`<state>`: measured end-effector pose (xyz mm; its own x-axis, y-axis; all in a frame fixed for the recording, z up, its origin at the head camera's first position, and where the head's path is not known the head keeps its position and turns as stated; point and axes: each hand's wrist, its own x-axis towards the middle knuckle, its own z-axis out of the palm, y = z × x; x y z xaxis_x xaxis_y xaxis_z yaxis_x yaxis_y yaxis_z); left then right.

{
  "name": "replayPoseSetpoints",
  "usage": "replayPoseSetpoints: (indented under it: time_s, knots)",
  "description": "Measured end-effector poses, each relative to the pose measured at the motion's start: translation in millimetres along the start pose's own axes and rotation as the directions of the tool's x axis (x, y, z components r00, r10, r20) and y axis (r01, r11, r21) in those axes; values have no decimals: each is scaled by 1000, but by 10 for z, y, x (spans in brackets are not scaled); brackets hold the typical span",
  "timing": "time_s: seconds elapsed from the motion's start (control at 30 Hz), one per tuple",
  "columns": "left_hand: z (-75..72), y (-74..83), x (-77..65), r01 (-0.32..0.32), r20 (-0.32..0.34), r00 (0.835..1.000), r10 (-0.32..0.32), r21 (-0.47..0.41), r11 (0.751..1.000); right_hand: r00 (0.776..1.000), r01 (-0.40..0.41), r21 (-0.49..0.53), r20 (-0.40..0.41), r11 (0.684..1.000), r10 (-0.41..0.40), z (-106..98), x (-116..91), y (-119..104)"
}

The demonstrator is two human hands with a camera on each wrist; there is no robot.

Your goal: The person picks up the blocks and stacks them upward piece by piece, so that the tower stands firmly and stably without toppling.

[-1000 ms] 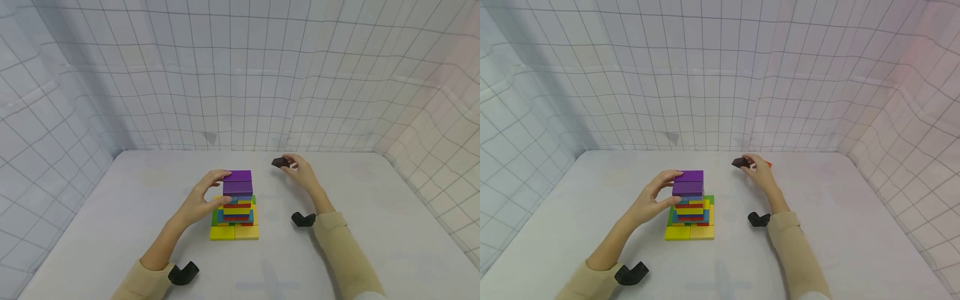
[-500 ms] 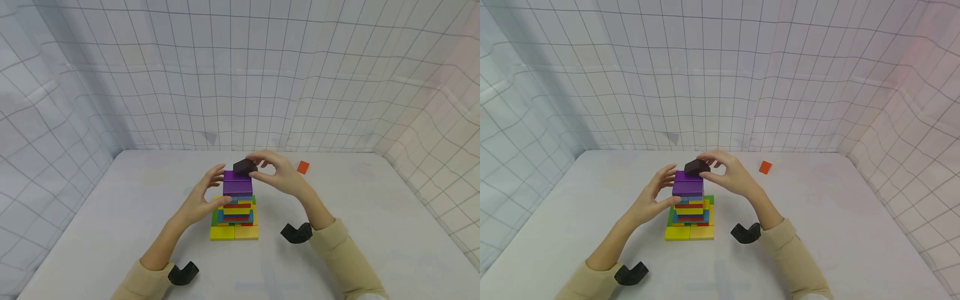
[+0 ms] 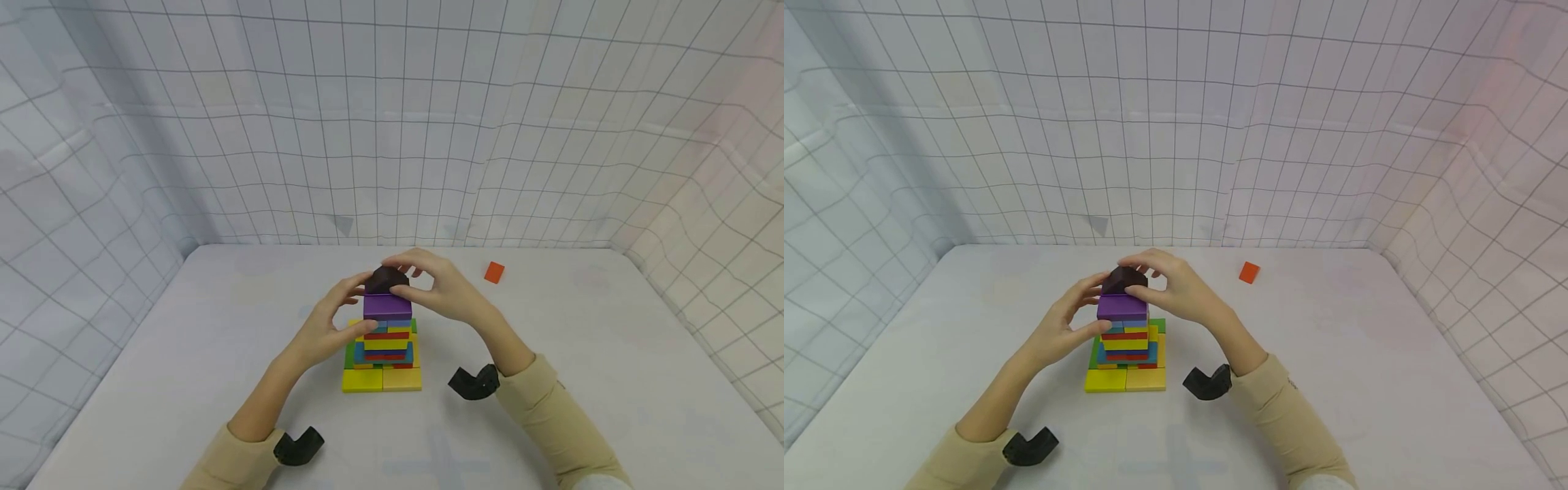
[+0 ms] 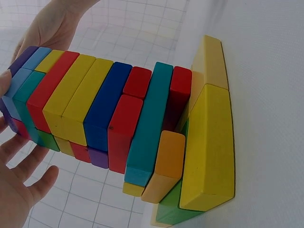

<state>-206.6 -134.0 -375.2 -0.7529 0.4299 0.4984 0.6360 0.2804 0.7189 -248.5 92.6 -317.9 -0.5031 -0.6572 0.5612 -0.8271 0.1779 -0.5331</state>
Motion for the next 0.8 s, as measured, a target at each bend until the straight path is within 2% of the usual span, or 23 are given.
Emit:
replayPoseSetpoints:
  time_s: [0.1,0.2,0.3,0.37,0.43,0.53,0.6,0.63,0.67,0.8]
  knots:
    - [3,-6,4,-5,0,1000,5,-3,1000,1000,-13,11,8,1000,13,-5,-4,0]
    - [5,-7,5,1,-1,1000,-1,-5,1000,997,-79,25,-4,997,79,-53,-29,41]
    - [5,-1,2,11,-6,1000,-11,-2,1000,977,-189,31,-92,982,191,-176,-100,214]
    - [4,4,-1,13,-8,1000,-13,1,1000,944,-269,14,-192,963,267,-282,-198,424]
    - [2,8,-3,12,-9,1000,-12,6,1000,891,-362,-24,-301,932,339,-379,-348,686]
    - [3,11,-1,15,-4,1000,-15,10,1000,797,-508,-80,-422,858,433,-477,-627,1063]
    - [3,11,1,19,-2,1000,-19,10,1000,751,-583,-110,-452,805,482,-512,-804,1266]
    - [3,12,2,22,-1,1000,-21,9,1000,734,-611,-114,-452,784,507,-524,-877,1342]
    - [3,11,2,22,-1,1000,-22,8,1000,728,-630,-127,-441,766,525,-530,-943,1412]
    - [1,11,2,23,-2,1000,-23,4,1000,725,-678,-188,-333,711,603,-545,-1114,1593]
